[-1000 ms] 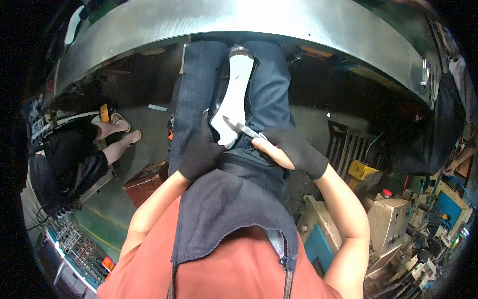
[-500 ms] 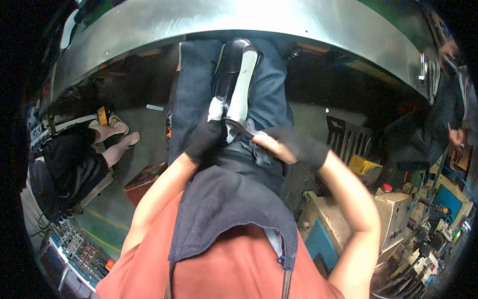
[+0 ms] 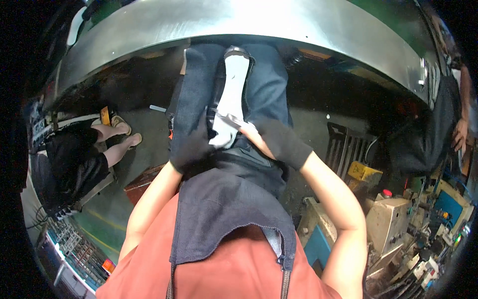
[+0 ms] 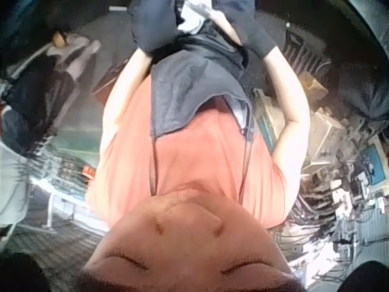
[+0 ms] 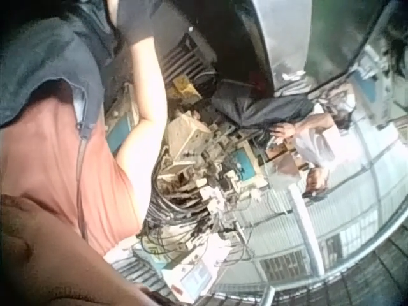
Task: Manually attaching and trimming shoe soles using a pincer tool on an assembly line.
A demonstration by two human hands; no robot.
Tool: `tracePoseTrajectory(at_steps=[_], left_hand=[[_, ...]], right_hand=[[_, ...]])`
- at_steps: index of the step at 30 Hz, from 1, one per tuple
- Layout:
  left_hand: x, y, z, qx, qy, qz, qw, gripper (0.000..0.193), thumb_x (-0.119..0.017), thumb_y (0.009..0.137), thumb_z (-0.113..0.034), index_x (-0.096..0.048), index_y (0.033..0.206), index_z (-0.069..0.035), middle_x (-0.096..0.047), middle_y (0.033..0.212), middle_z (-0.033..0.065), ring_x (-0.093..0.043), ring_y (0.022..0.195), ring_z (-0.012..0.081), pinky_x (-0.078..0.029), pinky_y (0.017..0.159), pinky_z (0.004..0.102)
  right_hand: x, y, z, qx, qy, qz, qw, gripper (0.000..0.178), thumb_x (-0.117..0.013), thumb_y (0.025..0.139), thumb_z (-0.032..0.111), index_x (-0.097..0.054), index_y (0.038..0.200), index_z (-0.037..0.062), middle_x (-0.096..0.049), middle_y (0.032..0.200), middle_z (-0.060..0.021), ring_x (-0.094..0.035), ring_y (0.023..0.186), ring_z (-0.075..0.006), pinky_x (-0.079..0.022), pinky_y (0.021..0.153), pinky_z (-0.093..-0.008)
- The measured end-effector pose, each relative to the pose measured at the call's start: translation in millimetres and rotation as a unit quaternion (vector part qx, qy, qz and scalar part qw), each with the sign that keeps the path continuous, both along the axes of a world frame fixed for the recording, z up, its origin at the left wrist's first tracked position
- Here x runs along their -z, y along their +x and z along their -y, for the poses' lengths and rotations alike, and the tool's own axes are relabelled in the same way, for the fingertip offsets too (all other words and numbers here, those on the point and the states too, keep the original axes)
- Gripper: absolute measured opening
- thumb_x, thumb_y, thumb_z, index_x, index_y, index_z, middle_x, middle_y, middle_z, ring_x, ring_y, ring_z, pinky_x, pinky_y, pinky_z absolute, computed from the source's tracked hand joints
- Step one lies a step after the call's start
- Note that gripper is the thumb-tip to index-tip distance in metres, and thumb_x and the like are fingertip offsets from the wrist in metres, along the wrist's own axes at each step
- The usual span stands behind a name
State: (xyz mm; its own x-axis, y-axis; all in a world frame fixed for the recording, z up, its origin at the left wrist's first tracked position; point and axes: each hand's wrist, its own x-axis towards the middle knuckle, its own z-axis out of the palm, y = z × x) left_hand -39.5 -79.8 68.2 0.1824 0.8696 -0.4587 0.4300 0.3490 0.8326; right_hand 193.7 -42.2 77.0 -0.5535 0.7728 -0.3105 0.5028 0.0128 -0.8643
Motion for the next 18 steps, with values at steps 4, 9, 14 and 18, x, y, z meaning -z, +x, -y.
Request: tracePoseTrajectory(at_steps=[4, 9, 14, 18], left_hand=[[31, -23, 19, -0.178, -0.299, 0.384, 0.855, 0.061, -0.052, 0.099, -0.047, -0.044, 0.139, -0.001, -0.060, 0.120, 0.0125, -0.055, 0.116, 0.0202, -0.040, 0.104, 0.0335], [79, 18, 12, -0.156, 0.101, 0.068, 0.980, 0.057, -0.055, 0.097, -0.036, -0.045, 0.134, 0.006, -0.061, 0.119, 0.0225, -0.061, 0.110, 0.0307, -0.048, 0.092, 0.0388], [63, 13, 2, -0.087, 0.123, -0.045, 0.988, 0.064, -0.062, 0.092, -0.035, -0.043, 0.136, 0.006, -0.065, 0.106, 0.0264, -0.065, 0.098, 0.0399, -0.051, 0.085, 0.0432], [46, -23, 25, 0.215, 0.122, -0.024, 0.969, 0.053, -0.048, 0.100, -0.035, -0.044, 0.143, -0.005, -0.058, 0.124, 0.0205, -0.059, 0.113, 0.0263, -0.045, 0.098, 0.0358]], right_hand=[[-16, 7, 16, 0.010, -0.065, 0.076, 0.995, 0.034, -0.054, 0.102, 0.029, -0.061, 0.092, -0.0031, -0.060, 0.073, -0.0146, -0.051, 0.067, -0.0153, -0.043, 0.063, -0.0333], [-13, 24, 31, 0.025, -0.084, 0.074, 0.993, 0.041, -0.051, 0.102, 0.037, -0.064, 0.094, -0.0004, -0.062, 0.077, -0.0175, -0.058, 0.070, -0.0249, -0.045, 0.065, -0.0358], [-69, 3, 14, -0.060, -0.063, 0.112, 0.990, 0.036, -0.055, 0.099, 0.035, -0.064, 0.089, 0.0013, -0.061, 0.072, -0.0164, -0.059, 0.064, -0.0274, -0.045, 0.064, -0.0374], [-63, -27, 12, -0.114, 0.173, -0.013, 0.978, 0.031, -0.061, 0.094, 0.033, -0.064, 0.086, 0.0031, -0.062, 0.081, -0.0180, -0.061, 0.073, -0.0360, -0.046, 0.064, -0.0415]])
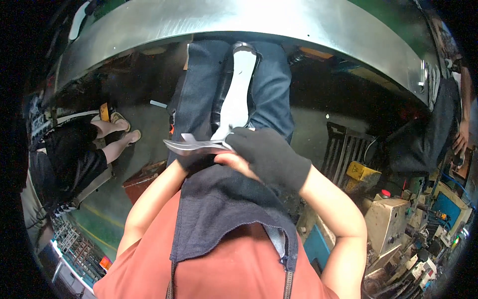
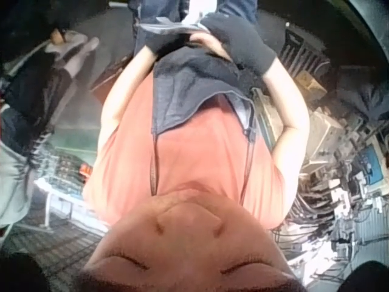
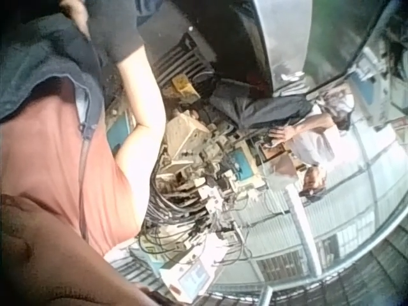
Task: Manually attaching and trimming shoe soles using a pincer tool on an assembly line.
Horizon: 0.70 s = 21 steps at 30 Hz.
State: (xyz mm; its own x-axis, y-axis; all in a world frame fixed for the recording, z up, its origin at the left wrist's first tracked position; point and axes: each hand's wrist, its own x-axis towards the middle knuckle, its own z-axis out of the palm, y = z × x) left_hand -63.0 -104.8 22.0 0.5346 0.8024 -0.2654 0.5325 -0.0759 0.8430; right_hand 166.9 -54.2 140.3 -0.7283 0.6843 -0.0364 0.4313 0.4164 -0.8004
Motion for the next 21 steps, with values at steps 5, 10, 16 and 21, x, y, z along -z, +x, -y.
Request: tracePoseTrajectory(at_steps=[5, 10, 16, 21], left_hand=[[-10, 21, -3, -0.300, -0.377, 0.386, 0.787, 0.050, -0.037, 0.106, -0.042, -0.053, 0.126, 0.001, -0.061, 0.117, 0.0160, -0.059, 0.108, 0.0236, -0.047, 0.094, 0.0343], [21, 39, 0, -0.304, -0.072, -0.022, 0.950, 0.076, -0.068, 0.088, -0.036, -0.028, 0.141, 0.000, -0.059, 0.114, 0.0280, -0.064, 0.097, 0.0383, -0.050, 0.081, 0.0465], [10, 33, -11, -0.276, -0.077, 0.091, 0.954, 0.074, -0.076, 0.081, -0.032, -0.036, 0.135, -0.002, -0.064, 0.107, 0.0217, -0.066, 0.093, 0.0345, -0.051, 0.085, 0.0398], [23, 24, -4, -0.153, -0.078, -0.023, 0.985, 0.089, -0.081, 0.080, -0.035, -0.031, 0.142, 0.003, -0.062, 0.115, 0.0230, -0.064, 0.103, 0.0313, -0.050, 0.090, 0.0404]], right_hand=[[58, 47, 5, 0.052, -0.117, 0.100, 0.987, 0.034, -0.058, 0.097, 0.033, -0.064, 0.084, 0.0013, -0.059, 0.072, -0.0170, -0.058, 0.065, -0.0317, -0.044, 0.061, -0.0387], [21, 33, 21, 0.080, -0.182, 0.090, 0.976, 0.039, -0.059, 0.095, 0.040, -0.065, 0.087, 0.0024, -0.062, 0.077, -0.0199, -0.062, 0.069, -0.0375, -0.047, 0.062, -0.0435], [-10, -19, 11, -0.122, 0.109, -0.089, 0.982, 0.040, -0.062, 0.092, 0.044, -0.063, 0.083, 0.0046, -0.060, 0.080, -0.0119, -0.063, 0.068, -0.0295, -0.051, 0.061, -0.0403], [51, 29, -4, -0.029, 0.067, 0.164, 0.984, 0.042, -0.057, 0.095, 0.046, -0.062, 0.080, 0.0063, -0.064, 0.075, -0.0157, -0.065, 0.067, -0.0330, -0.051, 0.058, -0.0417]])
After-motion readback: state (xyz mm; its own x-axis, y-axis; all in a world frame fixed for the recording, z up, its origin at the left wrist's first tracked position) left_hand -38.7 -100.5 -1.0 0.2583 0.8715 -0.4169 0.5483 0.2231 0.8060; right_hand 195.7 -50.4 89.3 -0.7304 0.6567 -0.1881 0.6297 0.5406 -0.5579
